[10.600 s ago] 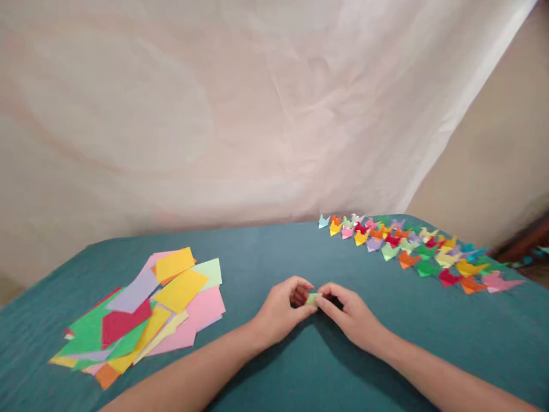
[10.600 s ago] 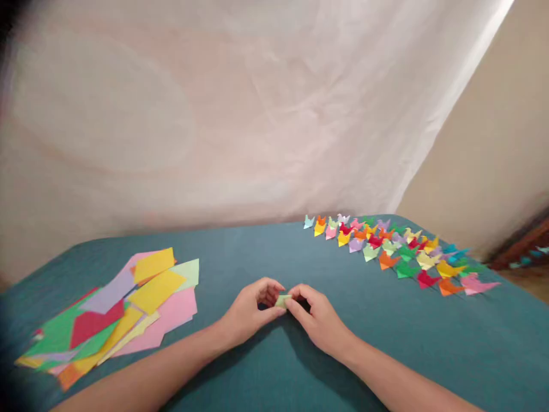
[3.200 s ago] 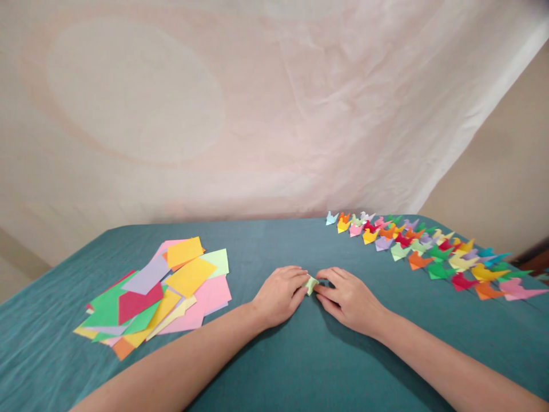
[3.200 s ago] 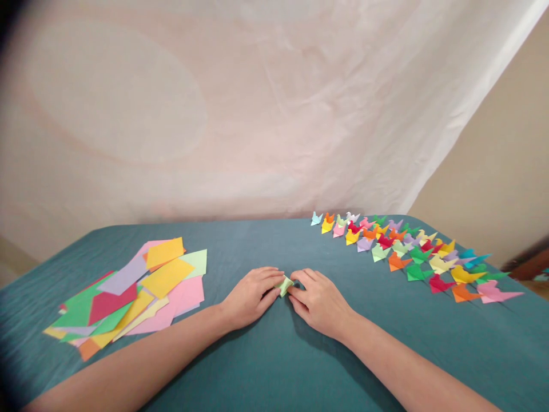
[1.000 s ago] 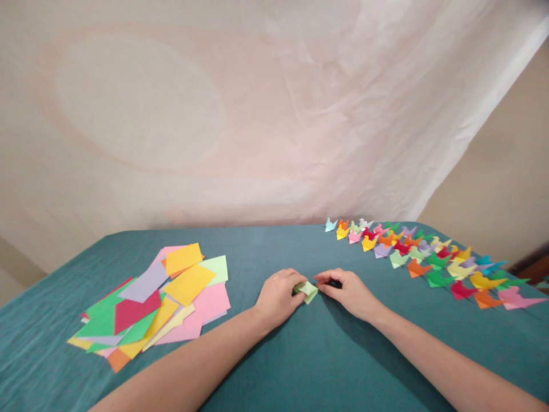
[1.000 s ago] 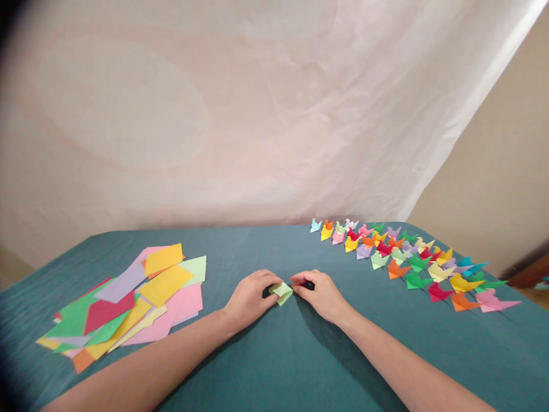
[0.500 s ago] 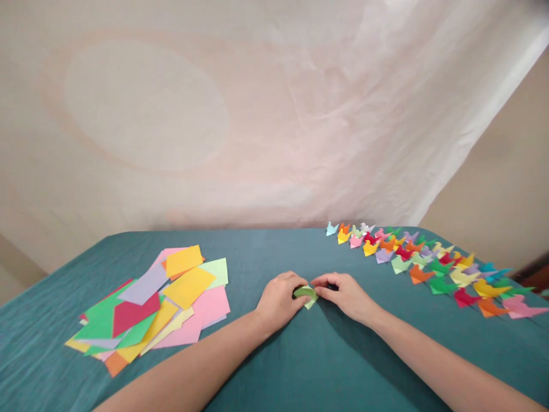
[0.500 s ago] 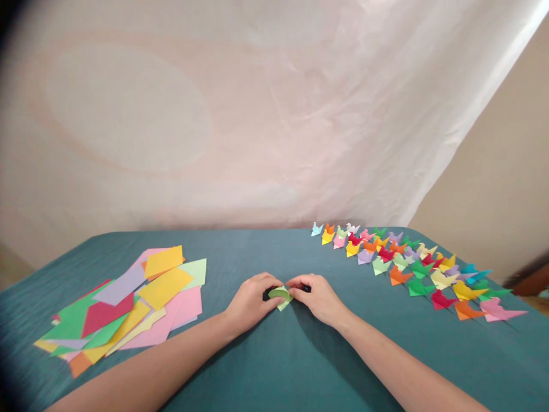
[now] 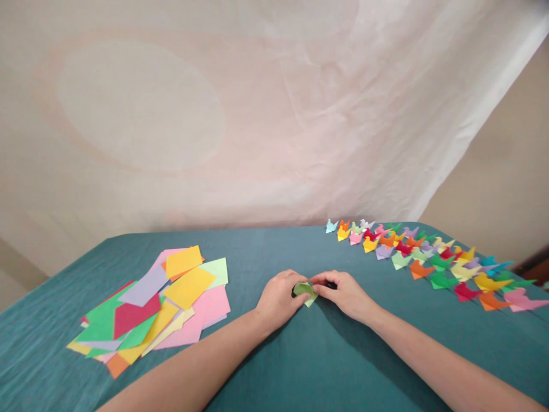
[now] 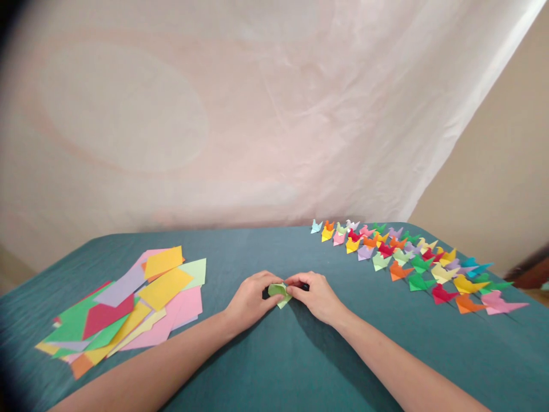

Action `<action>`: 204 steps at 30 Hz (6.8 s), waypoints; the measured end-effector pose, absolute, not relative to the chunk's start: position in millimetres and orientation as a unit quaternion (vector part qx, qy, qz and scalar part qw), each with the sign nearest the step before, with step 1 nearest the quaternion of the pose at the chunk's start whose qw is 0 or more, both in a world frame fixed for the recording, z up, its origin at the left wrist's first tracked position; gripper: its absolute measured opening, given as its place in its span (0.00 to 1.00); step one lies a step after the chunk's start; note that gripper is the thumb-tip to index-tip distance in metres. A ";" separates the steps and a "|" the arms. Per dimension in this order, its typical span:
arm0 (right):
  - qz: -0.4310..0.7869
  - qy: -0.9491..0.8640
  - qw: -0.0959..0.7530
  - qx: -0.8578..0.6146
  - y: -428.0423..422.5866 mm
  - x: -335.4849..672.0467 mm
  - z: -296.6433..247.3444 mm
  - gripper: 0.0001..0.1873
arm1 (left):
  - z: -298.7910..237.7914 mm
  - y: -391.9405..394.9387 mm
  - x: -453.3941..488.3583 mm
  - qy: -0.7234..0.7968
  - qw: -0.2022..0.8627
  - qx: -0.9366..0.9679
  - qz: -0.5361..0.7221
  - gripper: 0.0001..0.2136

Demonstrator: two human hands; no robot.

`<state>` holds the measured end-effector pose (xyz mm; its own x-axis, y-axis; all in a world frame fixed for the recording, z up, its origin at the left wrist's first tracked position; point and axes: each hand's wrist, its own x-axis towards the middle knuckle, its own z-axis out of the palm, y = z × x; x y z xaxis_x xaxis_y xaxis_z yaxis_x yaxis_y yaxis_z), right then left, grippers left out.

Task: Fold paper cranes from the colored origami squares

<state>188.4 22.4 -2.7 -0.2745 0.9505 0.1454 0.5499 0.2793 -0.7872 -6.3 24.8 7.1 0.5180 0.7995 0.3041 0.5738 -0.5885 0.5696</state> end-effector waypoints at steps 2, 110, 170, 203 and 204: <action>0.311 -0.733 0.317 -0.515 22.2 188.0 -2.9 0.12 | 5.7 25.2 -6.4 0.409 0.201 0.846 0.277 0.09; 0.150 -0.766 0.313 -0.541 16.2 176.8 -9.8 0.07 | 5.5 27.9 -1.5 0.394 0.221 0.843 0.291 0.11; -0.098 -0.886 0.197 -0.409 -1.3 187.5 1.0 0.09 | 5.6 26.2 -4.2 0.371 0.161 0.883 0.236 0.09; -0.041 -0.888 0.231 -0.396 1.3 196.2 -0.8 0.09 | 15.0 12.9 -9.6 0.327 0.062 0.931 0.150 0.14; -0.039 -0.888 0.231 -0.396 1.4 196.3 -1.2 0.08 | 16.0 12.3 -9.8 0.326 0.062 0.932 0.149 0.14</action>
<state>196.3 1.4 -1.2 -0.5800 0.6844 0.4418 0.7204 0.6841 -0.1140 -9.8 12.3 16.0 0.7432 0.6253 0.2378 0.5885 -0.7802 0.2121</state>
